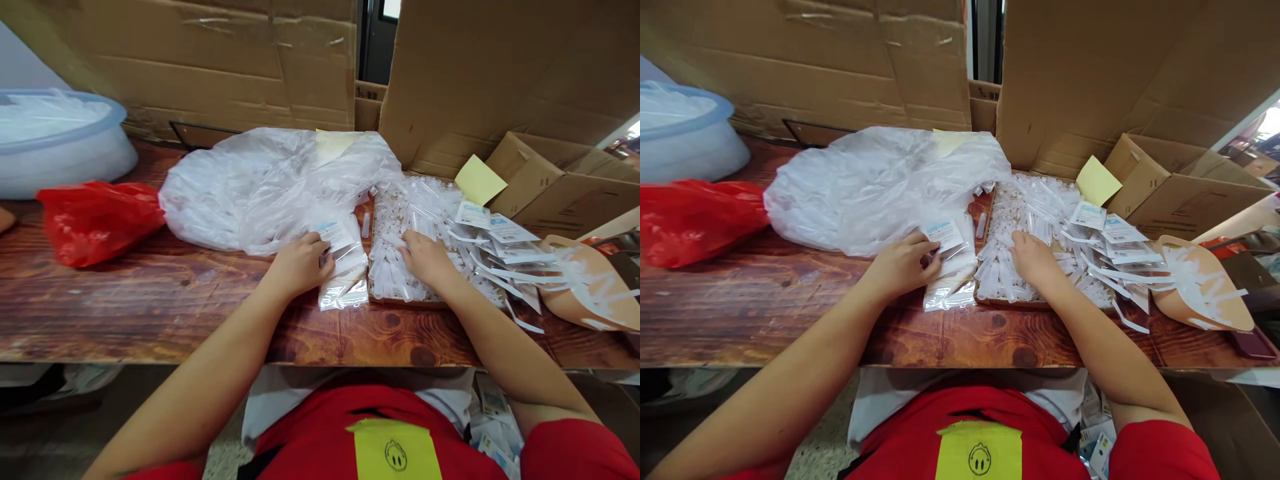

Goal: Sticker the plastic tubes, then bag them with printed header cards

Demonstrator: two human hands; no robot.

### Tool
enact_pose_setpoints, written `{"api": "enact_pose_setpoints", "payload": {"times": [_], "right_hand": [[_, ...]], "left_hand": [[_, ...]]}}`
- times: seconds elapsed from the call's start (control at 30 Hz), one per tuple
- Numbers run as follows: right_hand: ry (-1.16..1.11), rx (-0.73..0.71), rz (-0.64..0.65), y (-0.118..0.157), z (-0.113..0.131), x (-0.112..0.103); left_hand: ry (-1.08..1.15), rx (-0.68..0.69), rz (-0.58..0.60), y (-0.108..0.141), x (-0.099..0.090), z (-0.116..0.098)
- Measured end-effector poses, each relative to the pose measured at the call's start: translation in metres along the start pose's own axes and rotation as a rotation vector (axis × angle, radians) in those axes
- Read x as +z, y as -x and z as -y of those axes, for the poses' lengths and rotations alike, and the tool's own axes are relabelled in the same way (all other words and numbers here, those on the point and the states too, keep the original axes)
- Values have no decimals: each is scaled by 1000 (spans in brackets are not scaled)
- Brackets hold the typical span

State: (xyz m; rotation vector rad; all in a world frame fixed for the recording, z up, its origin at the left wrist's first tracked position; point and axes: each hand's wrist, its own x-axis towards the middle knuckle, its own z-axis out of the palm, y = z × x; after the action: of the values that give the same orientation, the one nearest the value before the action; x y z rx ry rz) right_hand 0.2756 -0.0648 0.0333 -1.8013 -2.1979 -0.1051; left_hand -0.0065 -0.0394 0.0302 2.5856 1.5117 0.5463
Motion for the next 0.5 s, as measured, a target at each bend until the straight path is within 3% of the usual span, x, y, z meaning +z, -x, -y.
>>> {"api": "enact_pose_setpoints", "payload": {"times": [0.1, 0.23, 0.4, 0.5], "right_hand": [[16, 48, 9, 1, 0, 4], [-17, 52, -47, 0, -3, 1], [-105, -12, -249, 2, 0, -15], [-253, -180, -450, 5, 12, -29]], "left_hand": [[17, -53, -34, 0, 1, 0], [210, -171, -140, -1, 2, 2], [413, -291, -246, -3, 4, 4], [560, -320, -293, -5, 10, 7]]}}
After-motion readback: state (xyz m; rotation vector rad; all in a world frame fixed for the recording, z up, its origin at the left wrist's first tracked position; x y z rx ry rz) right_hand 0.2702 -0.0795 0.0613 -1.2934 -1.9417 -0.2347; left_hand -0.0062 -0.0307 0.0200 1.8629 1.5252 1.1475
